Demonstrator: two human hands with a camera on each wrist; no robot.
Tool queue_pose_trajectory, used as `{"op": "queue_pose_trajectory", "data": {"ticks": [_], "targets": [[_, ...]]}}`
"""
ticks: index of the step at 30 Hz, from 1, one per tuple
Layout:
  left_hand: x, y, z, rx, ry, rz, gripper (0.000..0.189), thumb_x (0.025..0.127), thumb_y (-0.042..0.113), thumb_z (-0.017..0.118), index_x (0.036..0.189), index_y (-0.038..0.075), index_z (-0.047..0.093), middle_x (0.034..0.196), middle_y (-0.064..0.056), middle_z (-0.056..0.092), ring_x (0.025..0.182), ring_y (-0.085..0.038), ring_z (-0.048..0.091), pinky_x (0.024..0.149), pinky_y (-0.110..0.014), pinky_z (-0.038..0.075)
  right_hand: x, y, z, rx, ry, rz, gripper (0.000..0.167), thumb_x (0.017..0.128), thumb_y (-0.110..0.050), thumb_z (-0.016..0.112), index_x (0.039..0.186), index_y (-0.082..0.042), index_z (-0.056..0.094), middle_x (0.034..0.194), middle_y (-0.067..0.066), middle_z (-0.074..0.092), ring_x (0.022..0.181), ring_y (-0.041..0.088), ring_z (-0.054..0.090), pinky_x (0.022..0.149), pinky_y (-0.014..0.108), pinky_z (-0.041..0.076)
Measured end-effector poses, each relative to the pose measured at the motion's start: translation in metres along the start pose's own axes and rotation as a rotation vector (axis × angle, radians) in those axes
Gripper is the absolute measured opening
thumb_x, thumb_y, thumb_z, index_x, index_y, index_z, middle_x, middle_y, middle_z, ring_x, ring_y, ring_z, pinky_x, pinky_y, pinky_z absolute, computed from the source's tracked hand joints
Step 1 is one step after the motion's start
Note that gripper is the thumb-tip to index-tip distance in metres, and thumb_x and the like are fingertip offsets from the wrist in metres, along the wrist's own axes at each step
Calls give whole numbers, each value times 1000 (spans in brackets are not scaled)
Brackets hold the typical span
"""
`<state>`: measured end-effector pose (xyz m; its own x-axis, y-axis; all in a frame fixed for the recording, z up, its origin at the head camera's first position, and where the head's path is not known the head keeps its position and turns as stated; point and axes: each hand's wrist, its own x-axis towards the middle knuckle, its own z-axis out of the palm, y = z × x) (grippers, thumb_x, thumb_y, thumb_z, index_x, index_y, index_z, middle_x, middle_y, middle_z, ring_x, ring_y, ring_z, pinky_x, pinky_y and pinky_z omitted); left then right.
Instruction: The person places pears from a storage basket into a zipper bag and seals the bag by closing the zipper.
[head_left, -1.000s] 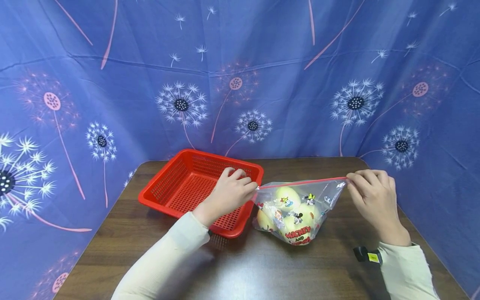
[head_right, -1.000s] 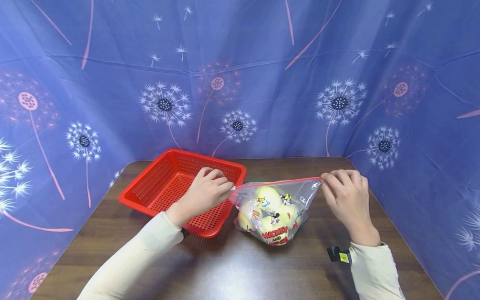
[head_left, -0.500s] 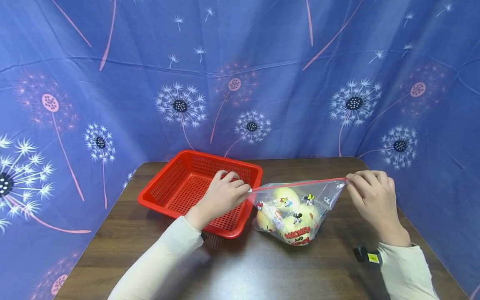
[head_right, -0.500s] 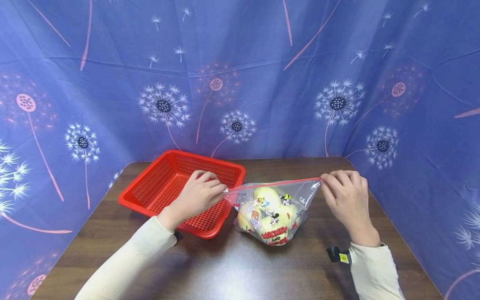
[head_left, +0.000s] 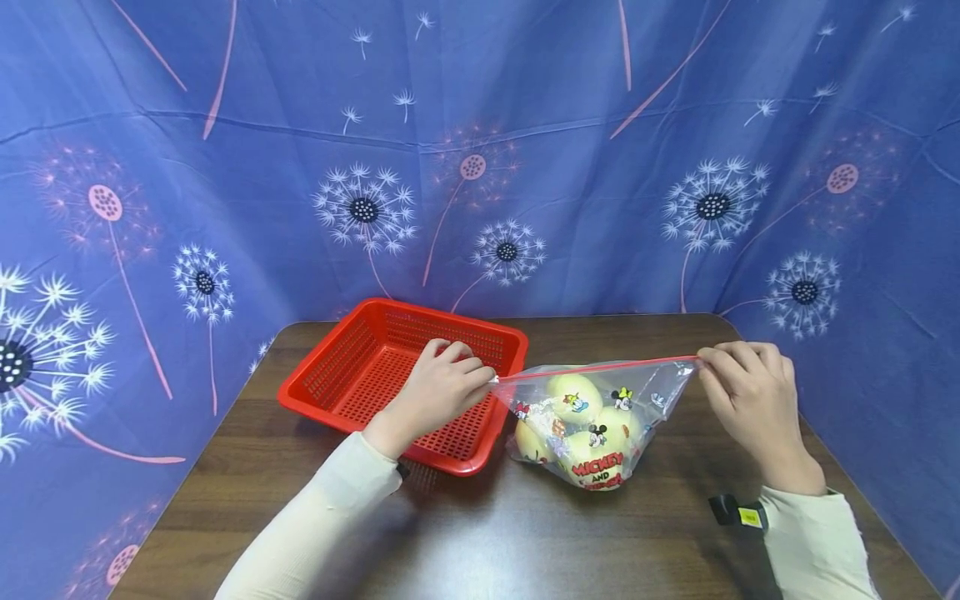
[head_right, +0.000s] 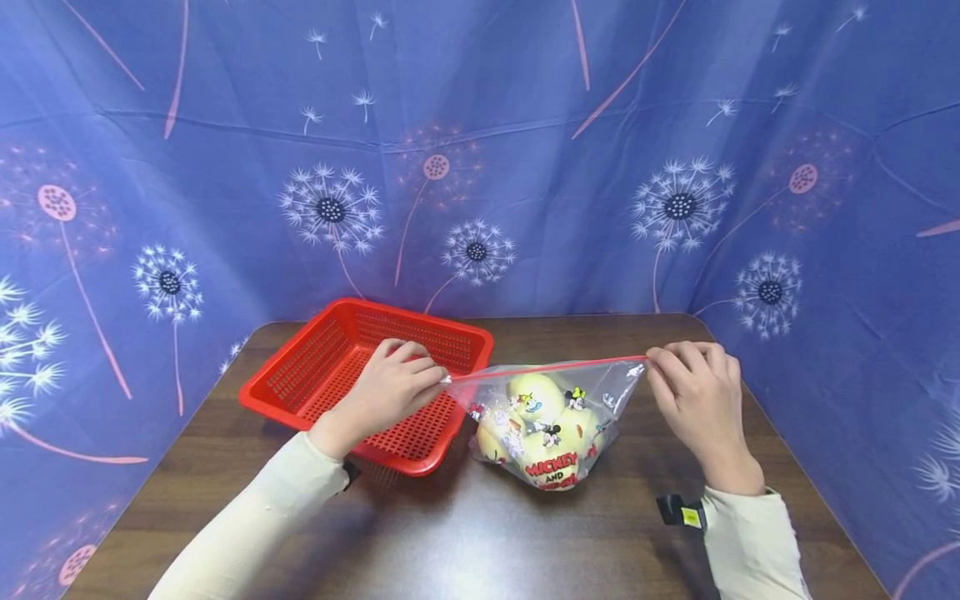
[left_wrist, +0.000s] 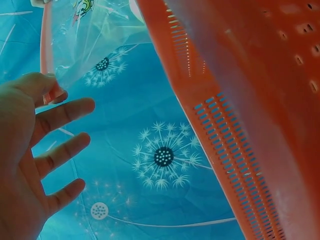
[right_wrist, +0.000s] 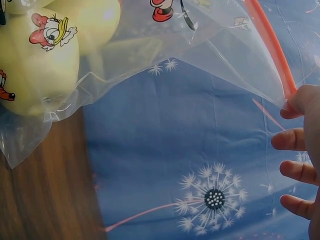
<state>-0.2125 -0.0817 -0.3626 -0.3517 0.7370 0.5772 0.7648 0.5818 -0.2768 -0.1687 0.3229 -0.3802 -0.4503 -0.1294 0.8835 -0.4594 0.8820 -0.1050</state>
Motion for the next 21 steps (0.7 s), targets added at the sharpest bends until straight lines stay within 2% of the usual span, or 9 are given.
{"op": "queue_pose_trajectory", "data": {"ticks": [4, 11, 14, 17, 19, 21], "targets": [[1, 1, 0, -7, 5, 2, 4, 93, 25, 69, 92, 21, 68, 85, 8, 68, 92, -17, 57, 87, -43, 42, -2, 1, -1, 22, -5, 9, 53, 101, -47, 44, 92, -1, 69, 86, 18, 64, 86, 44, 50, 69, 58, 28], [2, 6, 2, -36, 18, -18, 5, 93, 22, 67, 97, 18, 69, 90, 6, 71, 91, -18, 58, 86, -42, 44, -8, 2, -3, 90, -12, 34, 27, 93, -23, 54, 92, 1, 67, 87, 18, 64, 87, 43, 52, 73, 57, 31], [0, 9, 3, -84, 4, -56, 7, 95, 21, 66, 100, 16, 68, 93, 4, 71, 92, -18, 59, 85, -41, 44, -8, 0, -3, 156, -26, 50, 22, 93, -16, 56, 93, 4, 65, 88, 19, 64, 87, 39, 52, 79, 47, 34], [-1, 12, 4, -162, -47, -125, 13, 96, 24, 63, 105, 15, 66, 99, 3, 70, 97, -19, 60, 85, -41, 44, -10, -2, -3, 239, -50, 108, 13, 90, -6, 59, 94, 6, 64, 90, 15, 63, 91, 22, 53, 86, 28, 34], [-2, 13, 4, -228, -97, -186, 20, 97, 27, 62, 111, 13, 65, 105, 1, 70, 101, -20, 61, 86, -41, 44, -12, -4, -3, 307, -80, 178, 11, 88, 2, 62, 98, 7, 63, 93, 1, 63, 95, 8, 53, 88, 16, 32], [-2, 16, 4, -302, -149, -259, 30, 97, 31, 63, 118, 10, 63, 111, -2, 69, 104, -21, 61, 87, -43, 44, -14, -6, -3, 363, -127, 266, 19, 87, 5, 63, 107, 6, 63, 99, -15, 60, 100, -5, 49, 88, 11, 31]]}}
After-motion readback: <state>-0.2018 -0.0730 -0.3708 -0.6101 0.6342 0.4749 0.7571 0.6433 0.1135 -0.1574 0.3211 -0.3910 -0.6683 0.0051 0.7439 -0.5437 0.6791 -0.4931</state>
